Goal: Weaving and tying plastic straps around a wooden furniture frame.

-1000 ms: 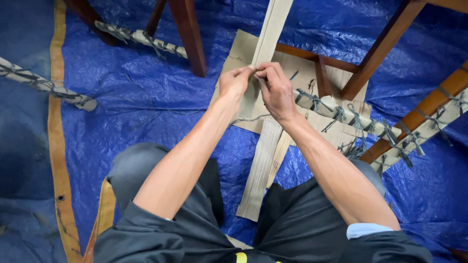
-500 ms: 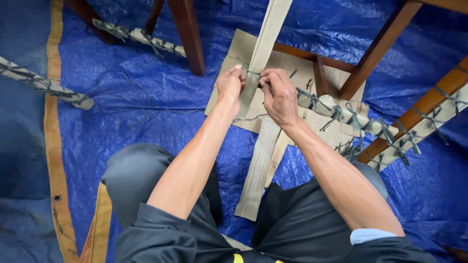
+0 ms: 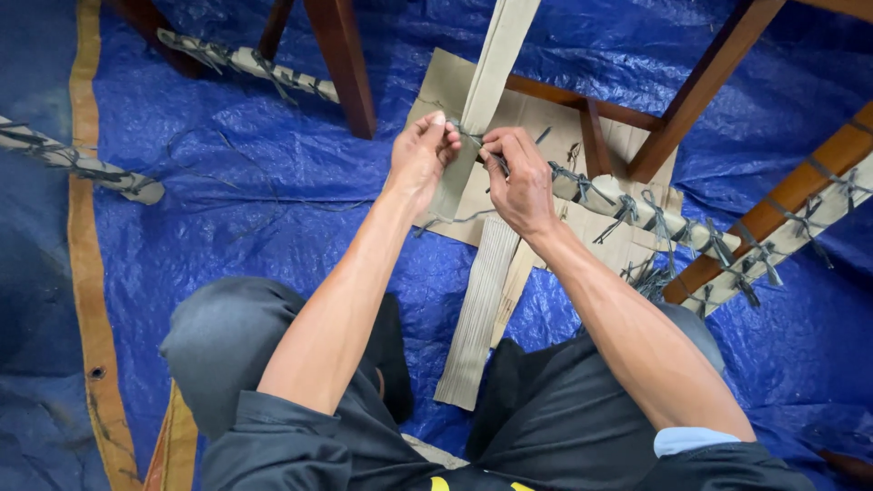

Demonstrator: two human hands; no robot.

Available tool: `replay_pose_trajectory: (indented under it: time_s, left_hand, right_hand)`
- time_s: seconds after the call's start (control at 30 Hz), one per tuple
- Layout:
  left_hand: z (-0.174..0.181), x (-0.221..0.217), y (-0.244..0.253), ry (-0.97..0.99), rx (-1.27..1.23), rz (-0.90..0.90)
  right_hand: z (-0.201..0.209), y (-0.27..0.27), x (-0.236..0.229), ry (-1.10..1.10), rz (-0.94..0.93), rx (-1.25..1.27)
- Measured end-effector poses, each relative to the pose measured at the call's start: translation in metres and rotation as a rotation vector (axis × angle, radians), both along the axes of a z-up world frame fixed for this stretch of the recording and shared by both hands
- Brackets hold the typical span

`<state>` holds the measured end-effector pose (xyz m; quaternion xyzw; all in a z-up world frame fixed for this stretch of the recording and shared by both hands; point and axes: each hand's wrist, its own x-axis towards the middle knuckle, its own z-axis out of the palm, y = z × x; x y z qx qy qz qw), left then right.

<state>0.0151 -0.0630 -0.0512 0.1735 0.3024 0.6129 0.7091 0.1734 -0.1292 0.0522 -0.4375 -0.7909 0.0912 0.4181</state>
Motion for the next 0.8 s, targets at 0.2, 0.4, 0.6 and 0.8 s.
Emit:
replay_pose_trajectory:
  time_s: [0.2, 0.4, 0.6, 0.8]
  left_hand:
    - [0.03, -0.015, -0.01, 0.383, 0.113, -0.055]
    - [0.031, -0.034, -0.008, 0.986, 0.271, -0.098]
    - [0.03, -0.036, -0.007, 1.021, 0.279, 0.013]
    - [-0.002, -0.023, 0.006, 0.633, 0.006, 0.162]
  right_hand:
    - [0.0, 0.0, -0.002, 0.027, 0.002, -0.034]
    - [-0.001, -0.001, 0.0, 0.067, 0.034, -0.069]
    - [-0.003, 0.001, 0.0, 0.079, 0.027, -0.057]
    - [-0.002, 0.0, -0.001, 0.078, 0.024, -0.084]
